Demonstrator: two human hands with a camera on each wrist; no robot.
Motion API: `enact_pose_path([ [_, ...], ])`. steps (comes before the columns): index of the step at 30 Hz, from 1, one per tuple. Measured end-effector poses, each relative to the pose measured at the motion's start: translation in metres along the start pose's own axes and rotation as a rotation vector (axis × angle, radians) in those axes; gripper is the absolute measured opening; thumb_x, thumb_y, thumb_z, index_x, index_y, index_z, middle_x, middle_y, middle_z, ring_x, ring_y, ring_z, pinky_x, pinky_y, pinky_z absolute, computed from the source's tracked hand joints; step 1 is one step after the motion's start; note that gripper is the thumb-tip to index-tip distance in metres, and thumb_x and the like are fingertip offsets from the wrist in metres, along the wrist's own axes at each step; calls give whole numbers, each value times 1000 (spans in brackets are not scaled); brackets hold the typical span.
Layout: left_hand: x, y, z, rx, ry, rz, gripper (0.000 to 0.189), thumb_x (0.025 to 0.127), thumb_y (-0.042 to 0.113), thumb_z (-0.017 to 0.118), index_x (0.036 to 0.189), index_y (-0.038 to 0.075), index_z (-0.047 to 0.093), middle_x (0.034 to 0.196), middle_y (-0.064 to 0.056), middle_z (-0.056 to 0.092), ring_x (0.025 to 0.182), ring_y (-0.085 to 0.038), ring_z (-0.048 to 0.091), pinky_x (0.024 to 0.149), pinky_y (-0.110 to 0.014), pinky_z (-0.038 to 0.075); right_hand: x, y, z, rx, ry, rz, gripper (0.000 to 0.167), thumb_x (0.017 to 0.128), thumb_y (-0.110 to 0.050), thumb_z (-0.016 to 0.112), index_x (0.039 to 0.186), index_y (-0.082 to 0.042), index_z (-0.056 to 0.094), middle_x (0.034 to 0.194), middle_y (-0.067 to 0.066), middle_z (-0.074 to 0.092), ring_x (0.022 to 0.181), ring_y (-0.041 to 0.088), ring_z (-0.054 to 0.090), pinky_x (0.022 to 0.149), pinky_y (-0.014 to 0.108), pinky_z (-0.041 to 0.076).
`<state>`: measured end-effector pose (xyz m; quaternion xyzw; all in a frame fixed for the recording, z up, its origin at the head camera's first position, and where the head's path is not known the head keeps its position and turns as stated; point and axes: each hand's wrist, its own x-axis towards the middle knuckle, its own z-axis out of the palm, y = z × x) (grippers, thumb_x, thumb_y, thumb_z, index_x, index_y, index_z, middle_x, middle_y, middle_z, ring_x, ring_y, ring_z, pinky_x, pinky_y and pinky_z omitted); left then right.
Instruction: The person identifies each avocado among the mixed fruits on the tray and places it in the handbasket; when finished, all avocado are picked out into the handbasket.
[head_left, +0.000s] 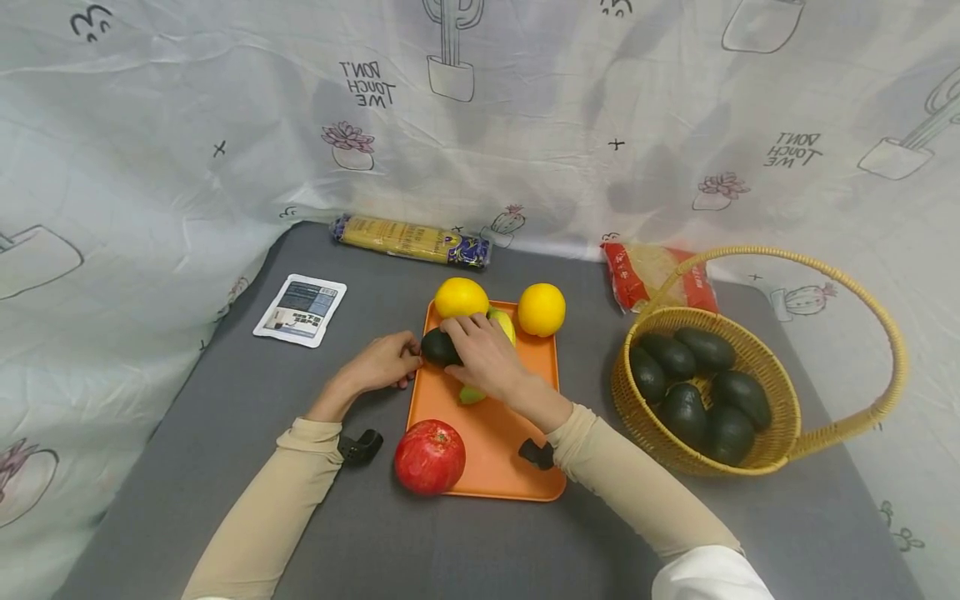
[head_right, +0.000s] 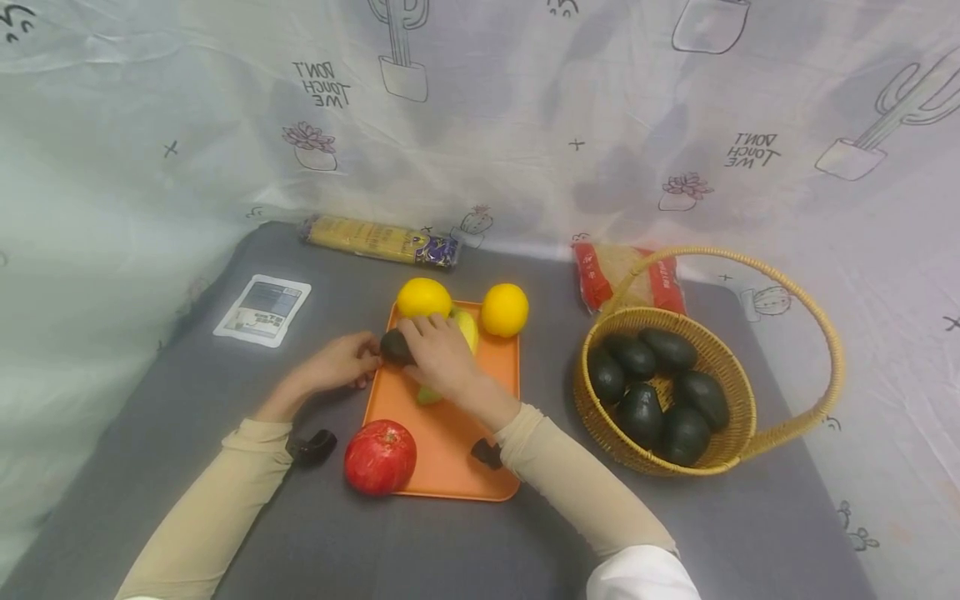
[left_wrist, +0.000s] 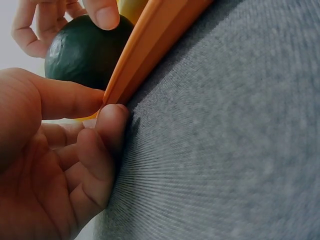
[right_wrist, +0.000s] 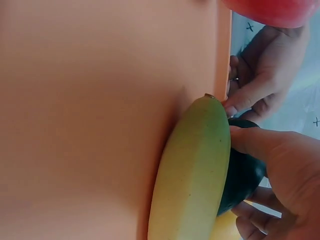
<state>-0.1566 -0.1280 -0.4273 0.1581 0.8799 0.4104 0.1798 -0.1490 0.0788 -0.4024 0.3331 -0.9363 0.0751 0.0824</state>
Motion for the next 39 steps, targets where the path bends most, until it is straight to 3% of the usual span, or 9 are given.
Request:
enact_pose_path([
  [5, 3, -4, 1, 16, 2, -33, 16, 93, 12, 57, 101, -1, 57, 67, -6, 63, 51, -13, 59, 51, -27, 49, -4, 3, -3, 37, 42, 34, 65, 77, -35, 83, 128, -11, 51, 120, 10, 65, 109, 30, 58, 92, 45, 47],
  [10, 4, -5, 2, 28, 2, -41, 18, 94, 14, 58, 104, -1, 58, 68, -5, 63, 51, -13, 59, 52, -27, 48, -26, 20, -29, 148, 140, 91, 68, 81, -37, 77, 140, -17, 50, 122, 12, 61, 109, 30, 57, 91, 46, 48],
  [15, 4, -4, 2, 23, 1, -41, 20, 94, 14, 57, 106, -2, 57, 68, -5, 63, 51, -12, 58, 52, -27, 48, -70, 52, -72, 189, 266, 178, 64, 80, -34, 77, 137, -15, 54, 118, 16, 60, 105, 33, 56, 88, 50, 47],
  [20, 4, -5, 3, 10, -5, -45, 20, 94, 14, 58, 107, -2, 57, 69, -5, 63, 51, -12, 58, 52, -27, 48, -129, 94, -108, 163, 347, 357, 66, 76, -23, 81, 134, -9, 54, 118, 20, 59, 105, 36, 54, 86, 54, 44],
  [26, 5, -7, 3, 7, -4, -52, 20, 95, 14, 58, 107, -2, 56, 68, -5, 63, 51, -12, 58, 52, -27, 47, -191, 132, -130, 118, 255, 664, 68, 84, -31, 73, 139, -3, 45, 125, 27, 54, 108, 44, 52, 82, 61, 41],
  [28, 6, -7, 2, 11, -3, -55, 20, 95, 14, 58, 107, -2, 56, 68, -5, 62, 51, -12, 58, 52, -27, 47, -205, 141, -129, 108, 218, 715, 70, 86, -34, 71, 141, -2, 43, 127, 28, 53, 108, 46, 52, 80, 63, 41],
  [32, 5, -6, 2, 17, 0, -54, 21, 95, 15, 58, 107, -2, 56, 68, -5, 62, 51, -12, 58, 52, -27, 47, -221, 153, -122, 59, 182, 675, 69, 85, -27, 71, 143, -4, 42, 125, 32, 53, 107, 51, 52, 79, 65, 39],
  [36, 4, -5, 3, 19, 2, -47, 21, 94, 14, 58, 107, -2, 56, 68, -5, 62, 51, -11, 58, 52, -27, 48, -229, 158, -116, -2, 90, 658, 67, 85, -26, 71, 143, -10, 44, 123, 34, 51, 104, 53, 53, 75, 67, 40],
  [39, 4, -5, 3, 17, 1, -46, 21, 94, 14, 58, 107, -2, 56, 68, -5, 62, 51, -12, 58, 52, -27, 48, -231, 160, -115, -19, 29, 655, 64, 83, -24, 72, 140, -6, 47, 119, 34, 53, 101, 54, 55, 75, 65, 42],
])
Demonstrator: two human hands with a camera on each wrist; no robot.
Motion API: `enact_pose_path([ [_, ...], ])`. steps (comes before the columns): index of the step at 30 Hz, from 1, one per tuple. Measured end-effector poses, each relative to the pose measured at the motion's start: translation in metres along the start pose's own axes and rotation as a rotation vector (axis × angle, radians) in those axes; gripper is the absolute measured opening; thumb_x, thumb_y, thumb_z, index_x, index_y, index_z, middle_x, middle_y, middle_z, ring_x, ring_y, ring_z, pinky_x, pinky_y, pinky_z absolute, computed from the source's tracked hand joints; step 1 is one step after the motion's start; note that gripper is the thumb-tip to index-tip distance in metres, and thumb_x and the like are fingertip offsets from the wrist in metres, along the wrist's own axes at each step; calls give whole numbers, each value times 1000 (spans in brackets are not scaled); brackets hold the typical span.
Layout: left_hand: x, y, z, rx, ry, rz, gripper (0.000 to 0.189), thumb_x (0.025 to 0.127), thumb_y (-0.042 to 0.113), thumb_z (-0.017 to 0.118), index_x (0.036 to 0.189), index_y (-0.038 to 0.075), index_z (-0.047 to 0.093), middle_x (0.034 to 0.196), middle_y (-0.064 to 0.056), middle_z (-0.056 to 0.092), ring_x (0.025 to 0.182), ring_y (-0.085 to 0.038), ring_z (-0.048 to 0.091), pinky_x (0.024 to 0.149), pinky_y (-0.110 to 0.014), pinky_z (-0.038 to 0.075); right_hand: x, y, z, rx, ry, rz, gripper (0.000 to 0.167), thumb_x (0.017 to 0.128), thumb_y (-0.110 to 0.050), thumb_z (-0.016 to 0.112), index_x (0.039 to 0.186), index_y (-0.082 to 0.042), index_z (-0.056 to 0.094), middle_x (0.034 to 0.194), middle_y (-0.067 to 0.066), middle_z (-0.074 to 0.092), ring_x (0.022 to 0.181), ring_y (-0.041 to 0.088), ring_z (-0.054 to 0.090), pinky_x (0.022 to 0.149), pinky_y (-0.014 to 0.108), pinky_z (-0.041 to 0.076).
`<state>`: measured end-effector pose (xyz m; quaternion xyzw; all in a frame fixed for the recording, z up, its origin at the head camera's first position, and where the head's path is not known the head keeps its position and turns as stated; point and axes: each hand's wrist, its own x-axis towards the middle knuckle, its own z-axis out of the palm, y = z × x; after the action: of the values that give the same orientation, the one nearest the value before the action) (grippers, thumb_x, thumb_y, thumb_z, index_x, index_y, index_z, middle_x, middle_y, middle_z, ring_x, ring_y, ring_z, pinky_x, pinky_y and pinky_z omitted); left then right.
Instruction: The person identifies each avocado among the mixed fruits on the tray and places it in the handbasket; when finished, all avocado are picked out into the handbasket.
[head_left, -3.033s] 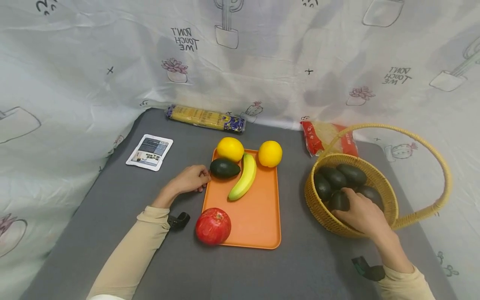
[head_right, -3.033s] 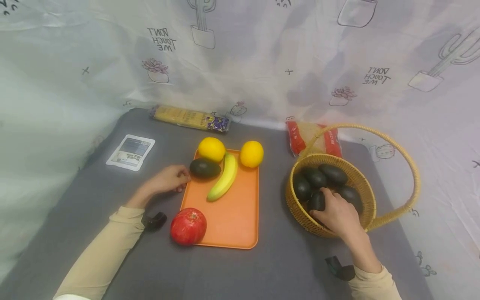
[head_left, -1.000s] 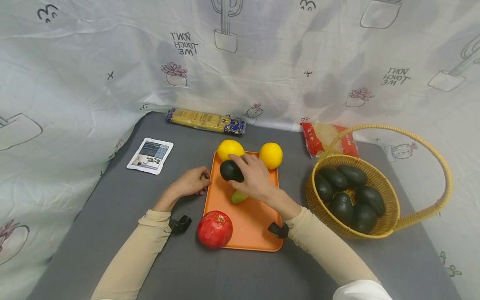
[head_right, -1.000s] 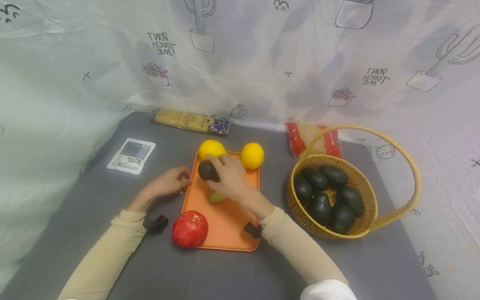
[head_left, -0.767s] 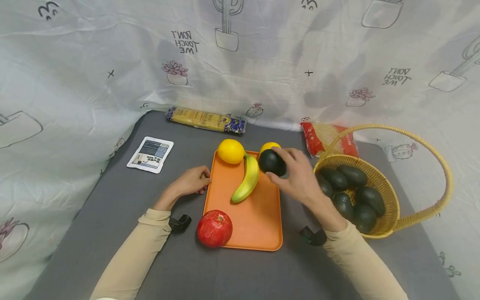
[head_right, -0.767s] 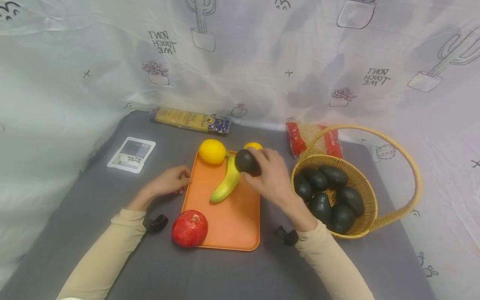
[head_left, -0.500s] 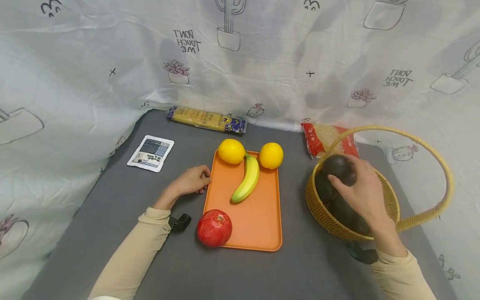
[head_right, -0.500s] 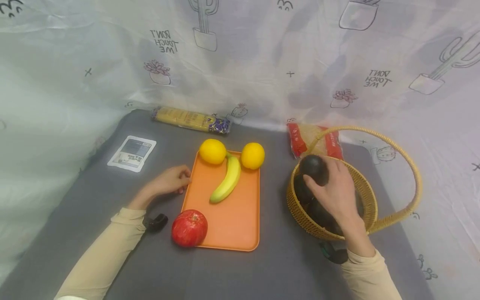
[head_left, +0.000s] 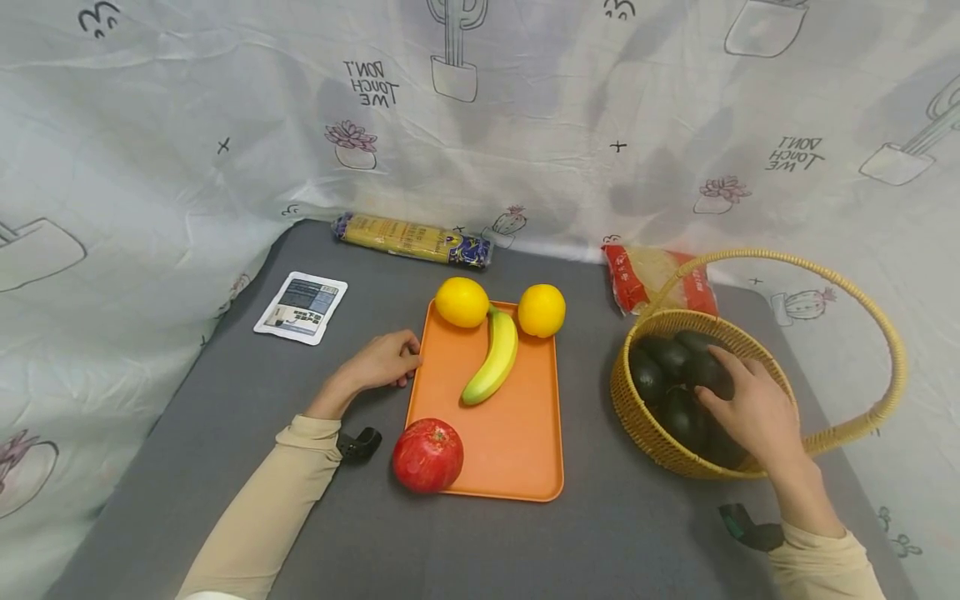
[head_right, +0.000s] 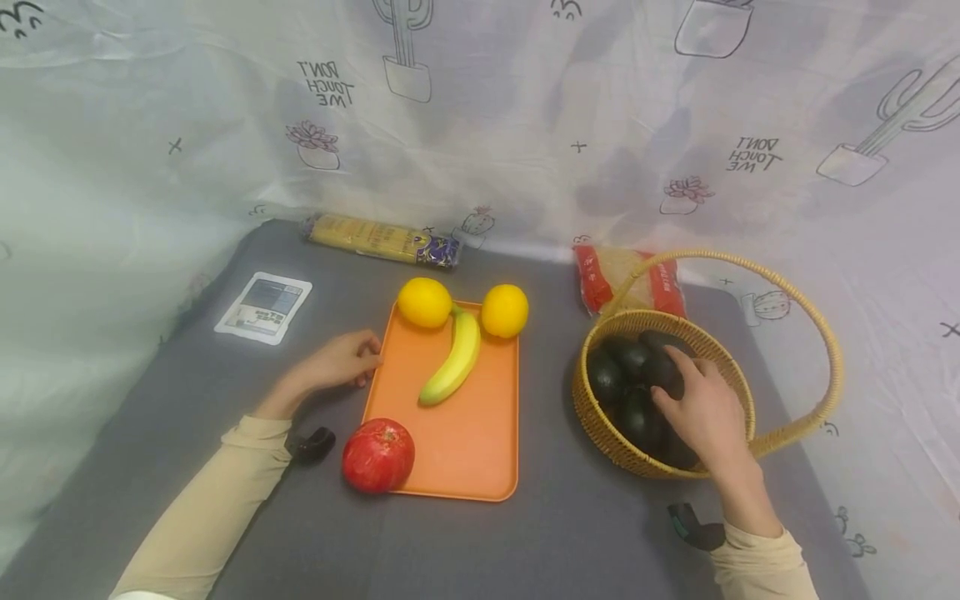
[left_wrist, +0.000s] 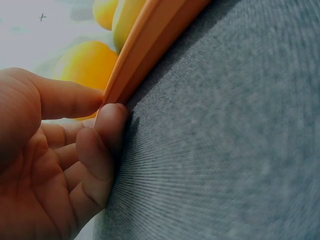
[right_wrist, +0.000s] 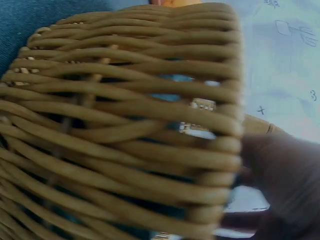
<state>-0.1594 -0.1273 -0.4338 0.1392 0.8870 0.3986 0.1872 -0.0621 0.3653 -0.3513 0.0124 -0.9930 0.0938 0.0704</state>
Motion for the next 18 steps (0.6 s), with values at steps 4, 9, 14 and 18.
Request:
enact_pose_path([
  [4, 0, -1, -1, -3, 0, -2, 21, 94, 15, 58, 107, -2, 56, 68, -5, 62, 51, -12, 58, 52, -27, 48, 2, 4, 2, -29, -73, -26, 62, 83, -20, 71, 137, 2, 50, 116, 39, 55, 100, 58, 54, 78, 65, 44],
  [9, 1, 0, -1, -2, -2, -4, 21, 95, 15, 58, 107, -2, 56, 69, -6, 63, 52, -12, 58, 52, -27, 48, 4, 8, 4, -46, -166, 0, 59, 88, -20, 65, 136, 7, 47, 117, 44, 52, 100, 62, 52, 77, 67, 44],
  [14, 1, 0, 0, 0, -3, -8, 21, 95, 15, 57, 107, -2, 56, 69, -6, 62, 52, -12, 58, 52, -27, 48, 5, 6, 3, -41, -191, 23, 58, 88, -21, 63, 136, 7, 46, 121, 44, 51, 105, 62, 51, 80, 68, 43],
  [18, 2, 0, 0, -2, -5, -8, 21, 95, 14, 58, 107, -2, 56, 69, -6, 62, 52, -12, 58, 52, -26, 48, 5, 5, 2, -31, -190, 35, 60, 89, -22, 63, 138, 7, 43, 120, 44, 51, 104, 62, 51, 80, 68, 43],
])
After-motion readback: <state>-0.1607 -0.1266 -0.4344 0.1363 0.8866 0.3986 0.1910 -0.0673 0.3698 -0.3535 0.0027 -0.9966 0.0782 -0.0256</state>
